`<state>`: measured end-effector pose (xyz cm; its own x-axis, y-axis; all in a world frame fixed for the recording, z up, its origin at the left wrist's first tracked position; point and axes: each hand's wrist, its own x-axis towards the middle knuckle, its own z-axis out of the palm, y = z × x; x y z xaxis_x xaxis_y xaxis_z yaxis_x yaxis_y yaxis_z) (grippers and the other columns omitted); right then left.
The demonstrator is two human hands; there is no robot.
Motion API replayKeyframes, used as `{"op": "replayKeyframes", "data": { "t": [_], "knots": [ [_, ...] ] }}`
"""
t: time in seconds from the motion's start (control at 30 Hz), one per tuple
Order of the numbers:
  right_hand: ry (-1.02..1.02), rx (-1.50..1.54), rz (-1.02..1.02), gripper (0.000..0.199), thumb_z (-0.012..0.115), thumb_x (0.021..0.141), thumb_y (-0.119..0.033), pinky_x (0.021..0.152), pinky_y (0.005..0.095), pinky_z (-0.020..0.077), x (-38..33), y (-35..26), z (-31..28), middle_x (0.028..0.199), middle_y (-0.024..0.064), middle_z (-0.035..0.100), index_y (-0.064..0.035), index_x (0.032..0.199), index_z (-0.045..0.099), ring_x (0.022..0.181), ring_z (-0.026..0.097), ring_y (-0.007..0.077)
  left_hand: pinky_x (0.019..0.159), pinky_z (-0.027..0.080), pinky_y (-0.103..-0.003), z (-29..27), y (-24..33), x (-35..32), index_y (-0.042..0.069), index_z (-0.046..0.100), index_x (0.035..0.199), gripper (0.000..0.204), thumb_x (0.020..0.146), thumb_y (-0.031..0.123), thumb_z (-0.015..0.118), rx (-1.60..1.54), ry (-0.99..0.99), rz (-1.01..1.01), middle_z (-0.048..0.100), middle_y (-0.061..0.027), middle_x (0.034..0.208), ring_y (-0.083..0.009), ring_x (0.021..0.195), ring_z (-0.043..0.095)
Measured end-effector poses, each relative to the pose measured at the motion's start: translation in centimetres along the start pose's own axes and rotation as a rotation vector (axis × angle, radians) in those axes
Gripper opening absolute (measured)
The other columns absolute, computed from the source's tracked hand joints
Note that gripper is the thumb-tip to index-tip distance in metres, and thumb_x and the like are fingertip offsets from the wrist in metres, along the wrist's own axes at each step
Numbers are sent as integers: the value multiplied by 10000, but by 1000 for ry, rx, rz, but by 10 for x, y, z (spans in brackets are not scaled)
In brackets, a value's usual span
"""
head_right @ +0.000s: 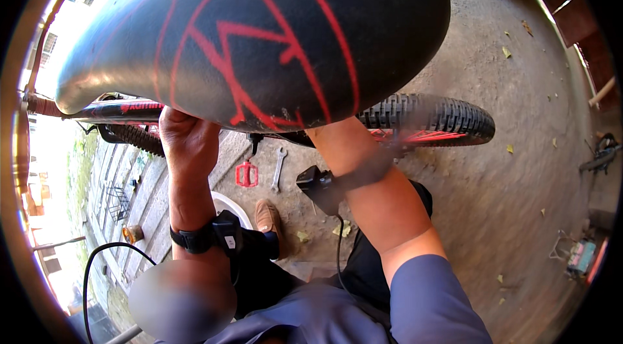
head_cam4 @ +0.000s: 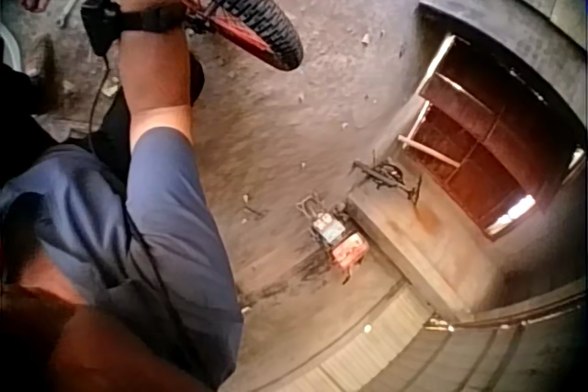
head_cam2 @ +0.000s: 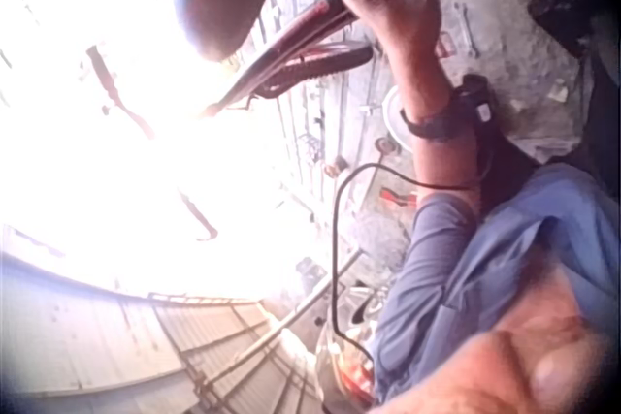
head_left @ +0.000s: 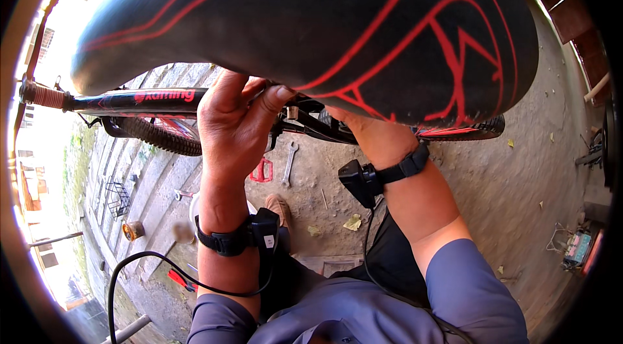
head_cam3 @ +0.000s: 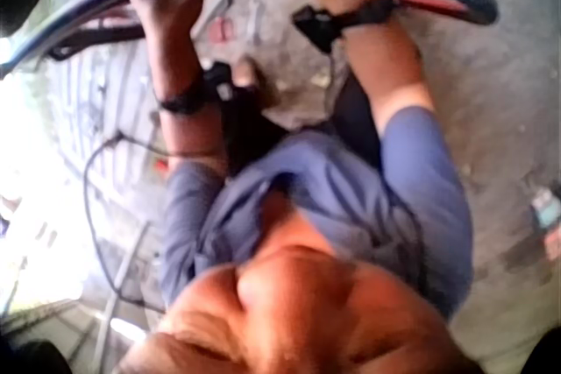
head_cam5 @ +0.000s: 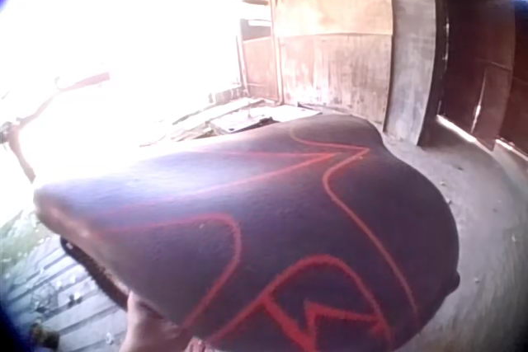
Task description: The person assembles a bicycle by first inserting a bolt and washer into the seat post tube. They then retrieve a bicycle seat from a bag and attach it to the seat post, tightening the clamp to secure it in place.
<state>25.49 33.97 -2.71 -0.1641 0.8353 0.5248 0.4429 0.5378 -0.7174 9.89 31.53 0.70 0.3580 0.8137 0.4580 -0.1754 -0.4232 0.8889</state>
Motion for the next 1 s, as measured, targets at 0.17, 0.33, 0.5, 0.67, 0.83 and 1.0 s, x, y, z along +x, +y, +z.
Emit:
{"op": "replayKeyframes", "data": {
  "t": [0.17, 0.33, 0.5, 0.67, 0.83, 1.0],
  "knots": [
    [-24, 29, 9, 293, 683, 840, -222, 768, 332, 513, -69, -28, -23, 988, 88, 669, -20, 1048, 634, 908, 628, 196, 903, 501, -310, 0, 0, 0, -47, 545, 1209, 353, 865, -83, 619, 8, 12, 4, 643, -81, 1075, -161, 1011, 613],
    [-45, 62, 17, 300, 690, 836, -221, 764, 329, 512, -64, -27, -25, 985, 86, 666, -20, 1050, 630, 904, 625, 193, 914, 498, -318, -1, -1, -1, -45, 548, 1205, 352, 863, -81, 623, -14, 4, -2, 640, -90, 1091, -170, 1024, 609],
    [-64, 97, 26, 307, 698, 831, -221, 761, 325, 511, 14, 10, -10, 982, 84, 664, -19, 1052, 627, 900, 623, 189, 926, 491, -327, 1, -2, 0, -45, 556, 1192, 340, 861, -83, 625, -42, 17, 3, 637, -95, 1097, -173, 1033, 605],
    [-78, 131, 31, 315, 705, 827, -221, 757, 322, 510, 16, 13, -16, 979, 82, 662, -18, 1054, 623, 897, 621, 186, 929, 488, -327, 0, -3, -1, -42, 560, 1187, 333, 863, -77, 627, -50, 23, 22, 636, -94, 1093, -172, 1029, 604],
    [-97, 165, 41, 323, 712, 823, -220, 754, 319, 508, 12, 10, -16, 975, 80, 660, -18, 1056, 619, 893, 619, 183, 923, 489, -324, -2, -5, -3, -36, 564, 1185, 328, 865, -68, 630, -44, 15, 11, 635, -85, 1095, -166, 1025, 603],
    [-116, 200, 48, 331, 720, 818, -220, 750, 315, 507, 12, 8, -17, 972, 78, 658, -17, 1059, 615, 889, 617, 180, 921, 487, -323, -1, -5, -3, -32, 568, 1179, 321, 866, -61, 634, -45, 36, -8, 635, -83, 1097, -167, 1028, 599]
  ]
}}
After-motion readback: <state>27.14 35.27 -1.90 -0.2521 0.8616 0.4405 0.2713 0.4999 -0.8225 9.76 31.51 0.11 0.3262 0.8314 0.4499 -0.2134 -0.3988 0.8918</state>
